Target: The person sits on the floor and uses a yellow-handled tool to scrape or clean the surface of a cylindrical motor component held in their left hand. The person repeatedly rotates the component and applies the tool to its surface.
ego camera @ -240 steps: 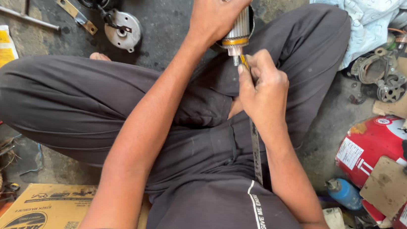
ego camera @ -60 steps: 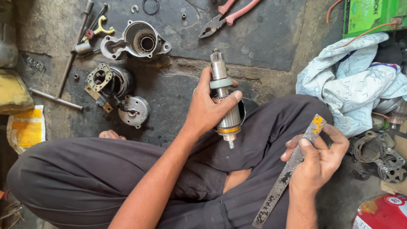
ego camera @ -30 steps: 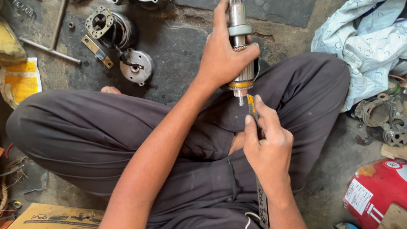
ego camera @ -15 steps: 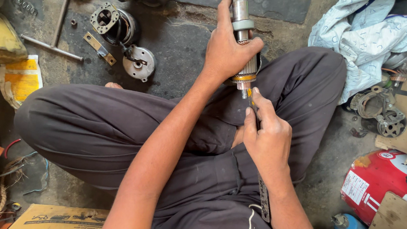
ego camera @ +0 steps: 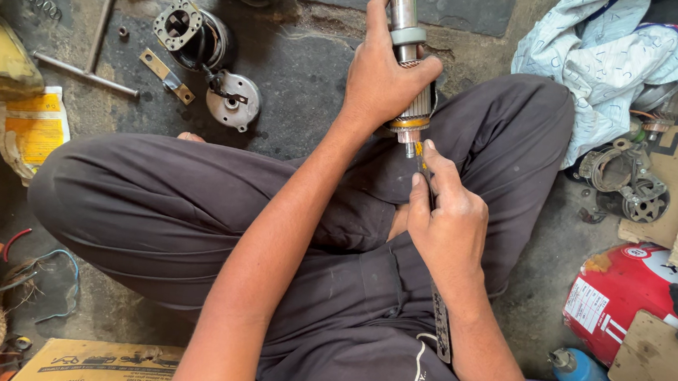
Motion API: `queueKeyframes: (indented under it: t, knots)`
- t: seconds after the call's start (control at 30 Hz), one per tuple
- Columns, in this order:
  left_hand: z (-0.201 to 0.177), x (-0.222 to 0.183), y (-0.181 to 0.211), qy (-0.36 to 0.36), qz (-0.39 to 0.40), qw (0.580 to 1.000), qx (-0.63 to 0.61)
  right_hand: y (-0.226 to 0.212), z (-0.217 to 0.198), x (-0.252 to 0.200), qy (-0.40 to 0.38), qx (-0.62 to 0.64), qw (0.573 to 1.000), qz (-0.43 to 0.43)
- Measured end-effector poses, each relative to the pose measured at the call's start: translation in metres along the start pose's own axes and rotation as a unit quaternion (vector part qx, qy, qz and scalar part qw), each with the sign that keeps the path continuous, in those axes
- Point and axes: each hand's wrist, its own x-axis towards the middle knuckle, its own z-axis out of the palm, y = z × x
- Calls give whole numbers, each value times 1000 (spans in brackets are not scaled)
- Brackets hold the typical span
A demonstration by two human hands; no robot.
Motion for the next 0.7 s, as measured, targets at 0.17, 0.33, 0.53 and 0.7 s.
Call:
queueKeyframes:
  t: [0.17,0.33,0.53,0.7]
  knots:
    - [1,0,-1,5,0,1000,4,0,0,0,8,1,1000,-21]
    - [0,0,1,8,-1,1000,6,-1,-1,1,-9,-4,1000,6]
    - [0,0,1,10,-4,1000,5,-6,-4,1,17,-38,997,-69]
    - [1,-1,-1,11,-7,1000,8,-13,-12,5,-10,-49,997,-58]
